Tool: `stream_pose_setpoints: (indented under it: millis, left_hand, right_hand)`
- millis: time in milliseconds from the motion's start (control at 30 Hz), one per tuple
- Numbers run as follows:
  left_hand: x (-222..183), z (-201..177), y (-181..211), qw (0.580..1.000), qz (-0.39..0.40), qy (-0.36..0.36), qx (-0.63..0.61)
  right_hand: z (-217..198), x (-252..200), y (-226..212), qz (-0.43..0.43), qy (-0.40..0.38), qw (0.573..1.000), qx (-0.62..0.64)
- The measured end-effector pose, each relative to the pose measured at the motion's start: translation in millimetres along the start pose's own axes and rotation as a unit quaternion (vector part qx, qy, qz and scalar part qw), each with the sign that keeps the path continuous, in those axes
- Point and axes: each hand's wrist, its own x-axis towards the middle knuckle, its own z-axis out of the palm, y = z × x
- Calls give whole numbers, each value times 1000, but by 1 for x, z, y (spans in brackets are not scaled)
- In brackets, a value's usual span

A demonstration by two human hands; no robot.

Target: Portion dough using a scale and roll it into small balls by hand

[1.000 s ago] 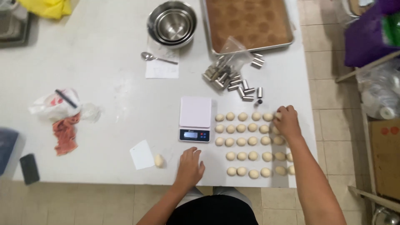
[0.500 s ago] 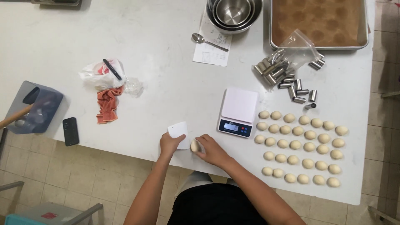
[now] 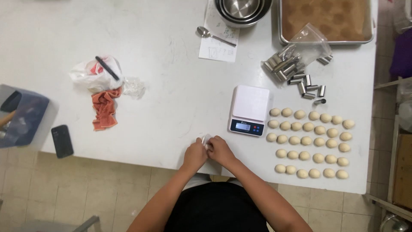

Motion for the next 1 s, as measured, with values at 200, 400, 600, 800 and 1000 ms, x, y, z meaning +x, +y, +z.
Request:
stream_pose_setpoints:
  millis: [200, 400, 600, 800, 1000]
  left_hand:
    - [-36, -73, 38, 969, -103, 9, -225]
    - [-35, -46, -5, 937, -226, 55, -261]
    - [-3, 8, -15, 914, -226, 70, -330]
    - [-31, -22, 3, 925, -226, 48, -300]
    - [-49, -30, 17, 939, -201, 38, -276]
  right_hand:
    - [-112, 16, 44, 82, 315, 941, 89]
    - [-120, 7, 30, -7, 407, 907, -109]
    - [4, -9, -7, -126, 81, 989, -19]
    - [9, -20, 1, -159, 39, 984, -70]
    - [13, -29, 3, -166, 49, 983, -55]
